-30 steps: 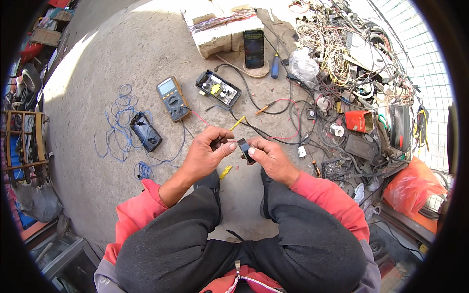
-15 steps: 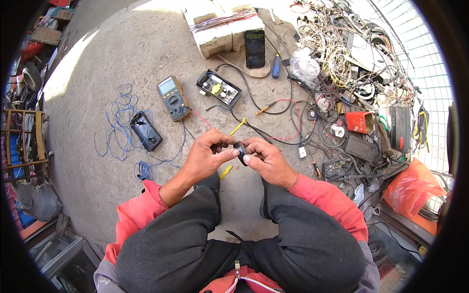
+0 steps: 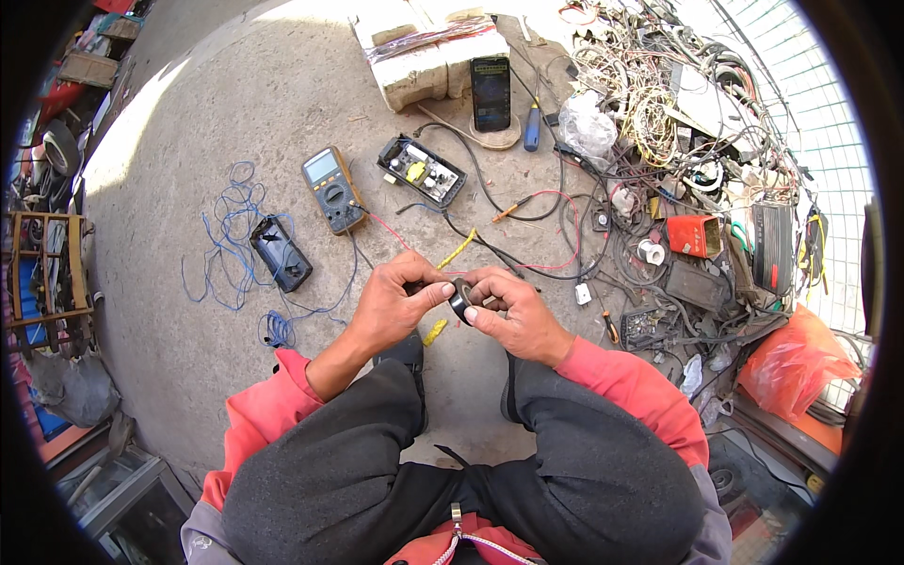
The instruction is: The person sits on the ground and repairs a wire by stripping insulation, twisting the ends, and wrapping the connection with black electrical tape. The person uses pliers to cut the tape and continues wrapping the joint.
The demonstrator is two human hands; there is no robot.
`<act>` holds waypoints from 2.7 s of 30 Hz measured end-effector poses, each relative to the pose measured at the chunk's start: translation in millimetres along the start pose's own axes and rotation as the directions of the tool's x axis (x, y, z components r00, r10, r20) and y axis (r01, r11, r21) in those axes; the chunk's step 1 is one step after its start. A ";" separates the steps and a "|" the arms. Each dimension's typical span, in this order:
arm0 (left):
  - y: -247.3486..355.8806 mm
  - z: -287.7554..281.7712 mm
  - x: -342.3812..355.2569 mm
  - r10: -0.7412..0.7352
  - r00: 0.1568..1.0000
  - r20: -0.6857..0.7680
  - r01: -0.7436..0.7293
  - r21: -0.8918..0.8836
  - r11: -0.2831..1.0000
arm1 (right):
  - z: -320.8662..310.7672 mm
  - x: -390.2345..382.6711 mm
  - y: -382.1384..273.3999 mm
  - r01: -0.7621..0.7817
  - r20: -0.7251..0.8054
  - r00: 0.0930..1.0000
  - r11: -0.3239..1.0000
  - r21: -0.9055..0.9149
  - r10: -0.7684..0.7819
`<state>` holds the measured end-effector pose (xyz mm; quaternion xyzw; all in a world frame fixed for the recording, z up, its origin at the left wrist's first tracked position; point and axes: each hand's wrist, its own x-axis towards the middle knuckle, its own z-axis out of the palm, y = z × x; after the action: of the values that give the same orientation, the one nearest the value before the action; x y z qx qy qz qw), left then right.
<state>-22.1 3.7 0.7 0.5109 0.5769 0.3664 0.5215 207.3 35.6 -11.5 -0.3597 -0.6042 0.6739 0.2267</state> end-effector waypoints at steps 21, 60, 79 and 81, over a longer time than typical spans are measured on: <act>-2.4 2.4 -0.2 0.030 0.999 -0.041 -0.027 0.090 0.996 | 1.3 -2.1 -5.4 -0.058 0.001 0.998 0.990 0.125 0.058; 5.0 -5.2 1.0 0.001 0.996 0.092 -0.006 0.051 0.999 | -3.3 -5.5 2.4 -0.048 0.003 0.999 0.984 0.174 0.048; 6.0 0.9 -1.3 0.033 0.998 0.054 -0.040 0.130 0.991 | -1.6 -6.6 2.8 -0.050 0.001 0.999 0.972 0.230 0.051; 7.8 1.2 -0.6 0.031 0.998 0.047 -0.037 0.134 0.990 | -1.1 -6.2 3.4 -0.057 0.001 0.998 0.970 0.237 0.058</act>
<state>-19.3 4.5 8.1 0.5627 0.5800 0.3237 0.4921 212.6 31.2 -13.6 -0.3494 -0.5083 0.7464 0.2500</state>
